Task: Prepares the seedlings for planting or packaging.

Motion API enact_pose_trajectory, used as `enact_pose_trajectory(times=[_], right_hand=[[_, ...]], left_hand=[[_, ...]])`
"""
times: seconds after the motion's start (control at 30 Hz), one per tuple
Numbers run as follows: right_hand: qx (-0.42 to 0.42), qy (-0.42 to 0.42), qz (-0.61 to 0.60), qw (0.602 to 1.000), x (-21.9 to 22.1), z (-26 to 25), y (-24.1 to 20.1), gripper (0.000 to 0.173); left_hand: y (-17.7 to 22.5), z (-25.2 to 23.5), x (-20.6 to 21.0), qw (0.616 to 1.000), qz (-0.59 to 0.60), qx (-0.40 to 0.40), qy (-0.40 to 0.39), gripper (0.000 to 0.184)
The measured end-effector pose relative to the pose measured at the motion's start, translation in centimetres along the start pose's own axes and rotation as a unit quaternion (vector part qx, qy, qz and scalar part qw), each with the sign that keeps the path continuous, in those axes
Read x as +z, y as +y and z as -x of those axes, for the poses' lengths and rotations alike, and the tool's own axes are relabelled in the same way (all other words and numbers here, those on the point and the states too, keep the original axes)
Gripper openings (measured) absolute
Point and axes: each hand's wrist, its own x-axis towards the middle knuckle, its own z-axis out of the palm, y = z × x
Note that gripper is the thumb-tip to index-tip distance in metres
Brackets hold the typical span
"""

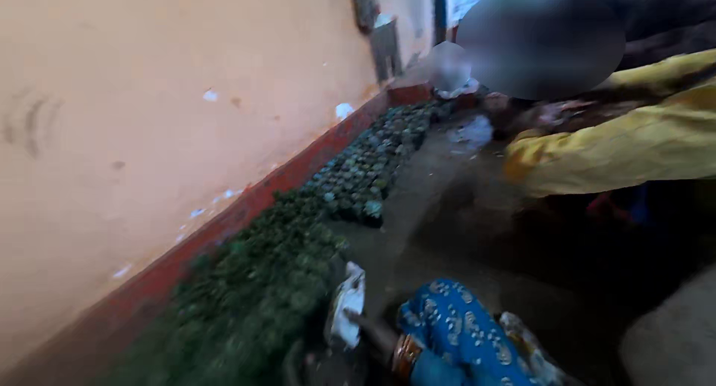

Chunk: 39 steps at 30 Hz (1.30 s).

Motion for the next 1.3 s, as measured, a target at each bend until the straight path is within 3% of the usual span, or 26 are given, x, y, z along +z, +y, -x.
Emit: enact_pose_trajectory(times=[0.1,0.17,0.23,0.3,0.4,0.6,0.7,0.77,0.9,1.0,1.13,1.23,1.3], right_hand=[[0.003,0.010,-0.083,0.996,0.5,-0.3,0.2,0.050],[0.004,0.035,-0.067,0.997,0.8,-0.2,1.0,0.059],[0.008,0.039,-0.070,0.997,1.0,-0.4,1.8,0.058],[0.038,0.022,-0.105,0.993,1.1,-0.4,1.9,0.048],[0.067,0.010,-0.113,0.991,1.0,-0.3,1.5,0.041],[-0.005,0.040,-0.014,0.999,0.3,-0.4,2.0,0.047],[-0.028,0.101,-0.083,0.991,0.4,-0.8,1.2,0.046],[-0.042,0.149,-0.132,0.979,-0.4,-1.9,0.6,0.046],[-0.081,0.137,-0.037,0.987,-1.5,-2.1,1.0,0.047],[-0.084,0.094,0.087,0.988,-0.5,-0.9,1.5,0.058],[-0.075,0.100,0.126,0.984,0.4,-0.1,1.6,0.056],[-0.090,0.146,0.067,0.983,0.4,-0.3,2.1,0.054],[-0.098,0.156,0.026,0.982,0.2,-0.5,2.3,0.053]], left_hand=[[5.1,-0.3,-0.1,0.987,0.084,-0.126,-0.043,0.041],[6.9,-0.5,0.3,0.982,0.097,-0.149,-0.057,0.040],[6.9,-0.3,0.8,0.987,0.101,-0.114,-0.059,0.041],[6.6,-0.1,1.2,0.989,0.100,-0.075,-0.075,0.046],[7.1,0.0,1.1,0.994,0.004,-0.052,-0.095,0.047],[9.3,-0.7,-0.1,0.961,-0.195,-0.032,-0.195,0.027],[8.3,0.4,0.9,0.965,-0.217,0.116,-0.092,0.018],[7.8,0.8,1.4,0.967,-0.188,0.163,-0.056,0.017],[7.3,0.9,1.7,0.989,-0.082,0.107,-0.066,0.023],[6.9,1.0,2.0,0.987,-0.099,0.081,-0.092,0.036],[7.7,1.2,1.7,0.963,-0.204,0.103,-0.141,0.015],[6.4,1.4,3.4,0.931,-0.248,0.267,0.011,0.014],[6.1,1.3,4.1,0.911,-0.254,0.318,0.069,0.017]])
